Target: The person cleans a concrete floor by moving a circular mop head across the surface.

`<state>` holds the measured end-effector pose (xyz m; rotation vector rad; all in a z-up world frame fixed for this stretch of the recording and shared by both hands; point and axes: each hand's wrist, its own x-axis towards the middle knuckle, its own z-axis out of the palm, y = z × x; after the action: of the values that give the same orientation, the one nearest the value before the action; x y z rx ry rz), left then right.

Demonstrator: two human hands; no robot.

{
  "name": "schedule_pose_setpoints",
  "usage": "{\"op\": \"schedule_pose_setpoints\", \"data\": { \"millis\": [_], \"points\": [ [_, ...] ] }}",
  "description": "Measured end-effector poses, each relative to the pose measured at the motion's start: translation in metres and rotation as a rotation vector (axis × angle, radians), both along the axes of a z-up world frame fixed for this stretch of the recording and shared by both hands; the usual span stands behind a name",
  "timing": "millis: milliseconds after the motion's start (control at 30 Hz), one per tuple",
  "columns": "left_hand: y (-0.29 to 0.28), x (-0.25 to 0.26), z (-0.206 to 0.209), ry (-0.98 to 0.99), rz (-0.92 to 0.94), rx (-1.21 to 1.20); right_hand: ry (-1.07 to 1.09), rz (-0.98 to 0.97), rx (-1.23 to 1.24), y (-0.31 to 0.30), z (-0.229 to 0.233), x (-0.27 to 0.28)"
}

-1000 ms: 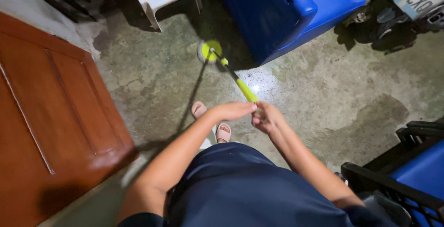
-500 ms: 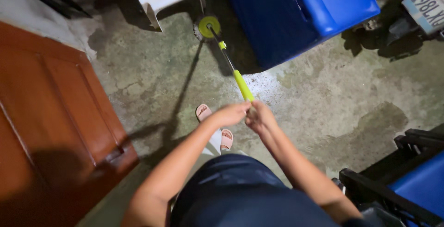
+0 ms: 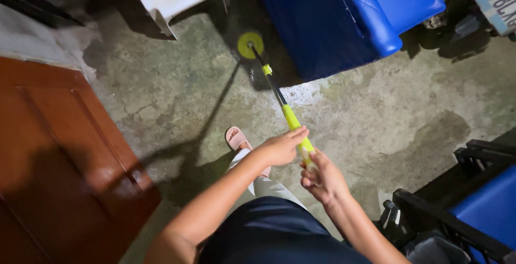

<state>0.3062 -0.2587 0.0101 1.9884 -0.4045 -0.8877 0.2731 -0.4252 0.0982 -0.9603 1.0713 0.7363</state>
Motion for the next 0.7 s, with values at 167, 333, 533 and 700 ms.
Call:
{"op": "schedule_pose_setpoints", "data": {
  "millis": [167, 333, 533, 700],
  "points": [
    [0.010, 0.038, -0.027, -0.050, 0.068, 0.064, -0.035, 0.014, -0.006, 0.022, -0.045, 0.045],
    [0.026, 0.093, -0.048, -0.055, 0.131, 0.142, -0.086, -0.027, 0.080, 0.043, -0.104, 0.100],
    [0.017, 0.099, -0.058, -0.067, 0.121, 0.162, -0.115, -0.044, 0.036, 0.036, -0.108, 0.090],
    [-0.014, 0.054, -0.052, -0.177, -0.035, 0.177, -0.041, -0.151, 0.050, 0.006, -0.077, 0.029]
  ]
}}
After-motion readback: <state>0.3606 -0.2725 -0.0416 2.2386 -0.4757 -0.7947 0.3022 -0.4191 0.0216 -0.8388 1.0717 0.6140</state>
